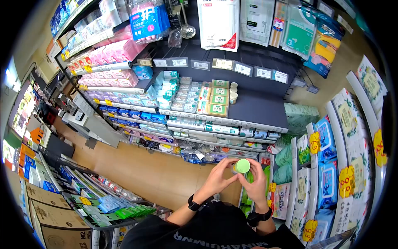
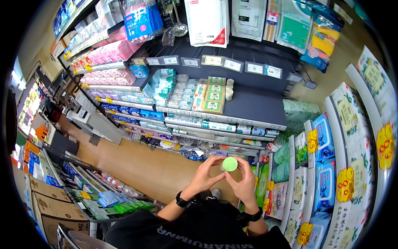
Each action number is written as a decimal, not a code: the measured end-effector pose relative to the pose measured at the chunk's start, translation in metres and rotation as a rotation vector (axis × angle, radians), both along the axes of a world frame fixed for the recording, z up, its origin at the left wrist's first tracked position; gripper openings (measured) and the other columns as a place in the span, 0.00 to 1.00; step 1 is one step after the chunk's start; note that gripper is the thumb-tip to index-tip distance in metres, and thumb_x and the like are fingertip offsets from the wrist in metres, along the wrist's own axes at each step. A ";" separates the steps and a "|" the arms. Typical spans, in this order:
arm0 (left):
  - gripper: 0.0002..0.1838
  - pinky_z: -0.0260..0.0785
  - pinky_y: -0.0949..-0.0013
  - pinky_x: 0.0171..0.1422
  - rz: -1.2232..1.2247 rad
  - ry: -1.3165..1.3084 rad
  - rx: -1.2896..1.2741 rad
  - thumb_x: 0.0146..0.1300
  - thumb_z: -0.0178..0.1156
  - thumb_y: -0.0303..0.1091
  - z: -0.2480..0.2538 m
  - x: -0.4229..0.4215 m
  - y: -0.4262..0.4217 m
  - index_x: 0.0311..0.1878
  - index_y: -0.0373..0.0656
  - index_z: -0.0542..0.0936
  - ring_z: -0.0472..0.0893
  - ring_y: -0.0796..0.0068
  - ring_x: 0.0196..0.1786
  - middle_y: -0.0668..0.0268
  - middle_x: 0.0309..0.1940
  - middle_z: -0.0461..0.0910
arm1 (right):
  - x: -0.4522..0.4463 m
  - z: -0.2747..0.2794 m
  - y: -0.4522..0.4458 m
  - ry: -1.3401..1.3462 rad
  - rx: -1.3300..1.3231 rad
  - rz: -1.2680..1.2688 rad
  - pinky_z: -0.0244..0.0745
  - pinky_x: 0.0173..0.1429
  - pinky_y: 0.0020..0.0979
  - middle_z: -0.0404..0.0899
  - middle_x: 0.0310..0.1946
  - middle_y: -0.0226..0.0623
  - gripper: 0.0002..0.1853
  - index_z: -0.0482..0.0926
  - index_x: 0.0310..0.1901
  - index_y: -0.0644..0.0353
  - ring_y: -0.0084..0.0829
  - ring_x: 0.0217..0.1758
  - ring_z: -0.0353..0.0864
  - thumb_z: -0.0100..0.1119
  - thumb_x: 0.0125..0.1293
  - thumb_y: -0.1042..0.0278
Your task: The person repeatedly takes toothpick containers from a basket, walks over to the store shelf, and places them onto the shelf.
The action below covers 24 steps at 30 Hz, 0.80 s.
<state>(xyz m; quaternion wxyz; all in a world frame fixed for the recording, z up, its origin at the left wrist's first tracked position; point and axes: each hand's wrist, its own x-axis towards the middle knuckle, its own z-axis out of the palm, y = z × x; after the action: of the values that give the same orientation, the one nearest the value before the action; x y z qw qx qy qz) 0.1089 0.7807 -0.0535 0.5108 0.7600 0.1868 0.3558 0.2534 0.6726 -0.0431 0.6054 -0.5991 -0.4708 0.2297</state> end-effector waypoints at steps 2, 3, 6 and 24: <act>0.31 0.77 0.60 0.67 0.048 0.030 0.027 0.61 0.74 0.26 -0.002 0.004 0.007 0.67 0.40 0.76 0.83 0.61 0.62 0.57 0.62 0.79 | 0.007 -0.005 0.013 0.009 0.000 0.013 0.76 0.71 0.37 0.81 0.60 0.47 0.30 0.73 0.65 0.69 0.37 0.65 0.82 0.74 0.62 0.79; 0.31 0.77 0.60 0.66 0.083 0.025 0.045 0.61 0.74 0.26 -0.003 0.008 0.012 0.67 0.40 0.76 0.82 0.60 0.62 0.57 0.61 0.79 | 0.011 -0.005 0.021 -0.008 -0.014 0.013 0.76 0.71 0.37 0.81 0.60 0.47 0.30 0.73 0.65 0.68 0.36 0.65 0.82 0.74 0.62 0.79; 0.30 0.77 0.61 0.65 0.128 0.045 0.032 0.61 0.74 0.26 -0.012 0.016 0.030 0.67 0.41 0.76 0.82 0.60 0.61 0.57 0.60 0.79 | 0.022 -0.012 0.045 -0.026 -0.035 0.004 0.76 0.71 0.36 0.81 0.60 0.47 0.31 0.73 0.66 0.68 0.36 0.65 0.83 0.74 0.62 0.79; 0.29 0.81 0.60 0.60 0.081 0.094 -0.073 0.65 0.64 0.23 -0.064 0.127 0.227 0.71 0.37 0.73 0.84 0.57 0.60 0.50 0.65 0.77 | 0.134 -0.090 0.258 -0.237 0.024 -0.145 0.82 0.63 0.37 0.84 0.55 0.45 0.25 0.77 0.62 0.65 0.38 0.58 0.87 0.73 0.64 0.77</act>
<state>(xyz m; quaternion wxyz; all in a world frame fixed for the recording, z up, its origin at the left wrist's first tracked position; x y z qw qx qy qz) 0.2362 1.0077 -0.1173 0.5137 0.7487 0.2542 0.3330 0.3872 0.9302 -0.1332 0.5678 -0.6473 -0.4970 0.1073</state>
